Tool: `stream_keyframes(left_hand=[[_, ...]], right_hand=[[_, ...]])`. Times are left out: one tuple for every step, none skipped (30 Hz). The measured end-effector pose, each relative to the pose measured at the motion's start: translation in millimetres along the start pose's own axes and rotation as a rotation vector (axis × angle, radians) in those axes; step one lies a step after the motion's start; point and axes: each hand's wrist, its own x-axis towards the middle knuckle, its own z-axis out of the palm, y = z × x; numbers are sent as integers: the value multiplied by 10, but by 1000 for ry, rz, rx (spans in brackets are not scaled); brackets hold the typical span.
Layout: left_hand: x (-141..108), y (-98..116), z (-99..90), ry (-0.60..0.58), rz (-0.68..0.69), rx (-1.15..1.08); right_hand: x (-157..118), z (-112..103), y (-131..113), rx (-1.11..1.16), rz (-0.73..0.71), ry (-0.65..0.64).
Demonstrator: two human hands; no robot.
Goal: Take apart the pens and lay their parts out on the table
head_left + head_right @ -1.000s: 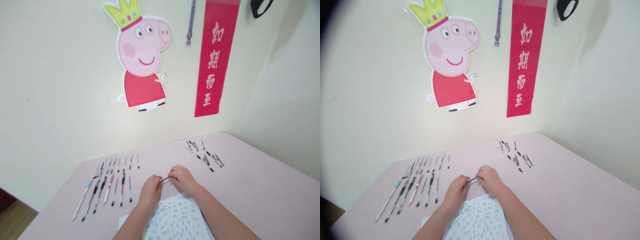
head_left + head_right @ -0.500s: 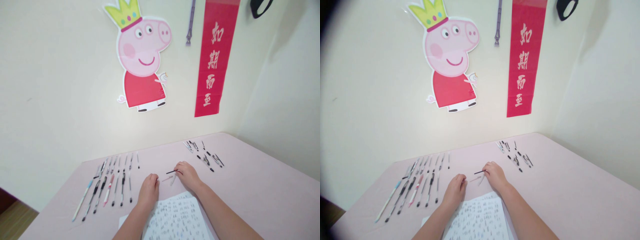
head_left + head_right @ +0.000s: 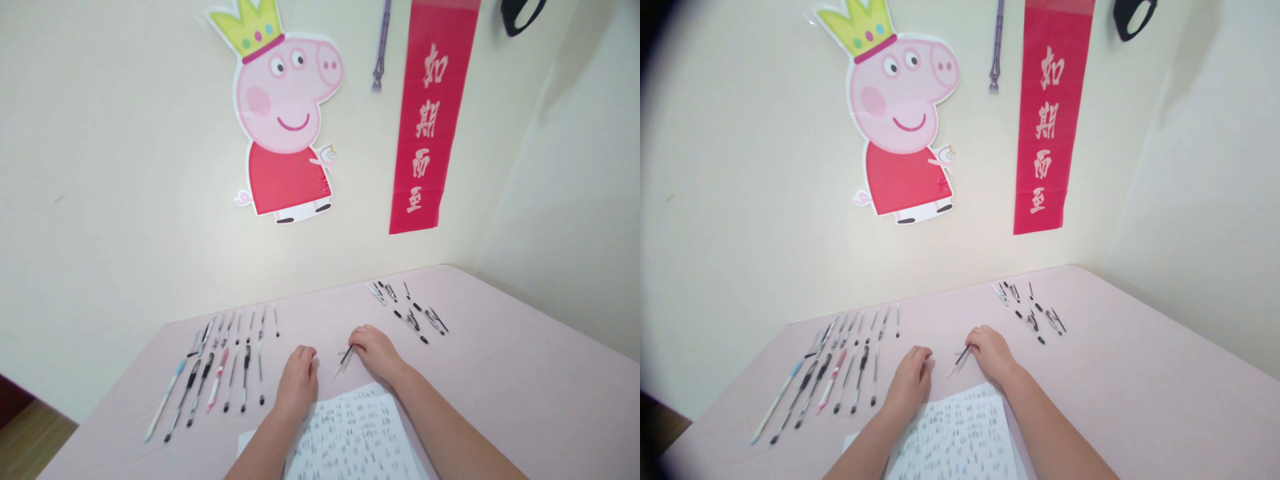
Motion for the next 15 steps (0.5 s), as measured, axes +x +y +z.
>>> stream_keyframes(left_hand=[[-2,-1,-2,0,1,-4],[-3,-1,-5,-1,2,-8],[-5,2,-10,-4,3,-13],[-6,8,-19,-9,3,-21],[-6,17,-29,-14,2,-29],[-6,30,-42,-20,1,-36],[-5,46,-57,-27,0,-41],[-3,63,-71,-36,0,-43],[-1,80,-84,-46,-1,-42],[1,96,-96,-55,-2,-38],[2,109,-105,-64,-3,-34],[2,119,-111,-72,-4,-30],[1,126,-116,-76,-4,-26],[0,130,-119,-82,-5,-21],[-1,132,-121,-88,-5,-15]], right_hand=[[0,4,10,14,1,-4],[0,10,24,34,5,-6],[-1,16,39,60,17,-2],[-2,23,55,88,37,6],[-4,30,72,117,60,13],[-6,35,89,145,82,19],[-8,38,104,170,96,19],[-11,39,118,191,99,14],[-14,36,130,210,91,8],[-16,32,139,226,76,2],[-19,26,146,240,60,1],[-22,20,150,251,47,2],[-24,14,151,260,40,5],[-25,10,151,265,38,9],[-26,8,150,268,38,10]])
